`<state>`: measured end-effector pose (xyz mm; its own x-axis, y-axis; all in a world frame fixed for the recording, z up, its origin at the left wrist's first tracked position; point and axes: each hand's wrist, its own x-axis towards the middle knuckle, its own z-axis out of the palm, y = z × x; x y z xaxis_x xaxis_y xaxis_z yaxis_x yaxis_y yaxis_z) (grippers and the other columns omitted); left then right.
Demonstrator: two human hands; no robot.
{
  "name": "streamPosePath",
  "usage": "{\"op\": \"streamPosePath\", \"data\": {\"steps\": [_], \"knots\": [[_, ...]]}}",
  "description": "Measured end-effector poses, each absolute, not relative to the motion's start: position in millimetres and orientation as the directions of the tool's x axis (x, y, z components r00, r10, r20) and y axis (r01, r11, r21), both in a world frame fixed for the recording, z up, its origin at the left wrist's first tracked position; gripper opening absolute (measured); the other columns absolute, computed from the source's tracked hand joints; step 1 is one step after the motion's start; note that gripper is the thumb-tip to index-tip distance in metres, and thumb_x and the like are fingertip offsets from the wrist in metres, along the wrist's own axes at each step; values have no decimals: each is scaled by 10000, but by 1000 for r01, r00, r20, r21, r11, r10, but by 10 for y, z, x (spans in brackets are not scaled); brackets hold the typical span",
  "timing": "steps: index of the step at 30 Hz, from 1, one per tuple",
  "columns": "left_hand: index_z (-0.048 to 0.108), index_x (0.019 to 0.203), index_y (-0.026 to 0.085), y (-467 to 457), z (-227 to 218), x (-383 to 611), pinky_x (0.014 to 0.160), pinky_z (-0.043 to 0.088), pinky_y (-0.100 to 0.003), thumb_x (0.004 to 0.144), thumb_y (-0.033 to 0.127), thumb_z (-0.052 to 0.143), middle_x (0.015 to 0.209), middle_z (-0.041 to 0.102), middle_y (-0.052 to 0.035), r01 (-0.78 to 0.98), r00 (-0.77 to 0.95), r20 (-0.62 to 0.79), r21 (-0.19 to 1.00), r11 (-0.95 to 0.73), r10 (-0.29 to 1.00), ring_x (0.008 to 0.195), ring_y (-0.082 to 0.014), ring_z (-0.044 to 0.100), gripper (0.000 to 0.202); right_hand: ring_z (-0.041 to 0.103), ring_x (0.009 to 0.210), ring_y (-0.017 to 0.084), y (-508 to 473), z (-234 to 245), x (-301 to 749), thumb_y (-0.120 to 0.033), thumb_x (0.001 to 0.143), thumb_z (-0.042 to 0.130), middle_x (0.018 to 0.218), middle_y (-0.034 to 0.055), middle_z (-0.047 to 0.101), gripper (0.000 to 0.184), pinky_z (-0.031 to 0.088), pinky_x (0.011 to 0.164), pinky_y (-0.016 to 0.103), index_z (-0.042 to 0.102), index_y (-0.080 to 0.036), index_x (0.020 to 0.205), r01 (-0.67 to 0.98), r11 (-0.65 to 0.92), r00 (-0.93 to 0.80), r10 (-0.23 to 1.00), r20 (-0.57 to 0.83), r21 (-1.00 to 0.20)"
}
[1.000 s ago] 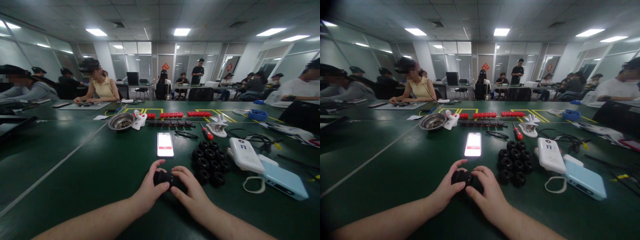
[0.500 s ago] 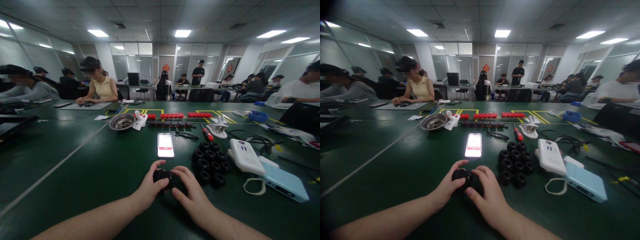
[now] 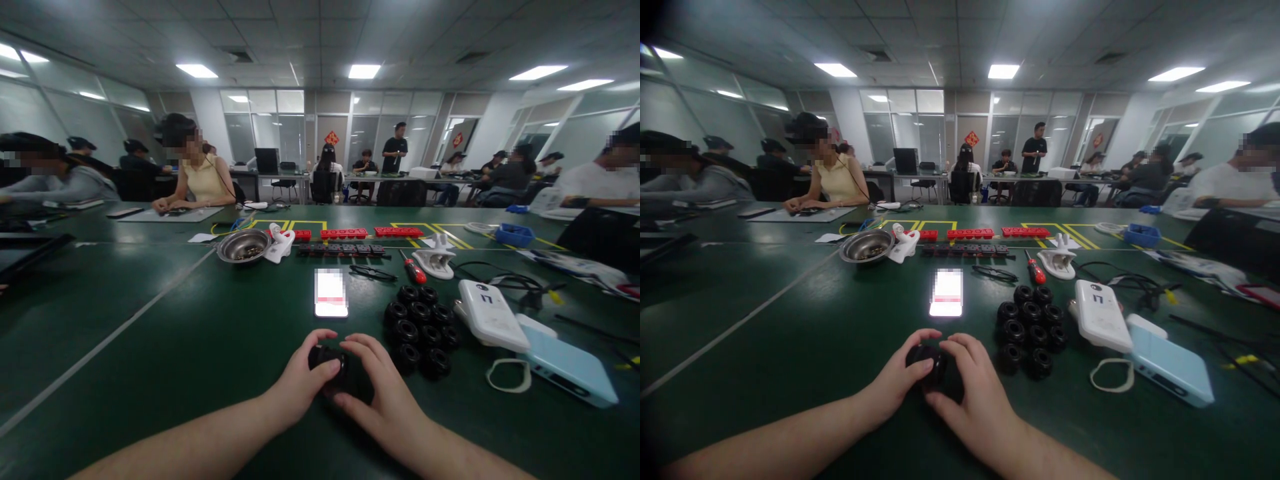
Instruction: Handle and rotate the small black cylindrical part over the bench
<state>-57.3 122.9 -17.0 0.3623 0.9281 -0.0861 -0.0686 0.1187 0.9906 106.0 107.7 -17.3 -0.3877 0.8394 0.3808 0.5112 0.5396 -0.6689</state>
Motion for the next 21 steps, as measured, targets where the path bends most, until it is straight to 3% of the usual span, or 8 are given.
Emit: {"op": "streamPosePath", "data": {"steps": [6, 9, 12, 15, 19, 21], "knots": [[349, 1082, 217, 1236, -202, -596, 600, 414, -252, 624, 303, 595, 873, 441, -9, -155, 368, -72, 978, 138, 927, 754, -155, 497, 527, 444, 1031, 227, 1123, -170, 1058, -283, 759, 523, 1099, 87, 456, 272, 386, 885, 392, 519, -195, 1017, 522, 461, -354, 882, 310, -718], [355, 1069, 202, 1238, -196, -586, 597, 422, -262, 674, 424, 542, 875, 461, -27, -166, 378, -76, 975, 149, 923, 776, -175, 518, 491, 438, 1031, 224, 1121, -161, 1063, -229, 735, 551, 1096, 84, 455, 308, 387, 887, 387, 510, -201, 1039, 511, 500, -366, 863, 349, -699], [367, 1039, 190, 1245, -196, -564, 503, 418, -252, 693, 494, 496, 818, 495, -28, -109, 369, -111, 981, 161, 923, 619, -145, 539, 479, 426, 1043, 221, 1097, -151, 1069, -189, 728, 555, 1115, 79, 442, 390, 390, 887, 377, 466, -222, 1107, 497, 561, -400, 825, 398, -662], [382, 998, 189, 1247, -192, -545, 440, 397, -231, 662, 470, 532, 754, 500, -3, -71, 355, -142, 981, 178, 924, 492, -102, 502, 462, 411, 1061, 221, 1081, -154, 1070, -187, 728, 555, 1136, 72, 424, 415, 381, 899, 379, 449, -244, 1126, 509, 577, -415, 815, 406, -638], [362, 1020, 195, 1232, -187, -547, 473, 400, -226, 658, 406, 534, 783, 474, -4, -129, 300, -119, 978, 164, 946, 586, -125, 521, 453, 403, 1077, 232, 1096, -173, 1063, -276, 725, 568, 1165, 81, 405, 453, 359, 918, 402, 420, -227, 1151, 520, 506, -371, 859, 352, -688], [342, 1049, 207, 1225, -197, -557, 491, 408, -231, 666, 369, 532, 813, 455, -5, -156, 287, -105, 976, 154, 952, 611, -126, 519, 458, 419, 1060, 227, 1118, -178, 1057, -309, 753, 535, 1136, 86, 428, 375, 364, 911, 397, 460, -205, 1105, 509, 469, -362, 878, 315, -722]]}}
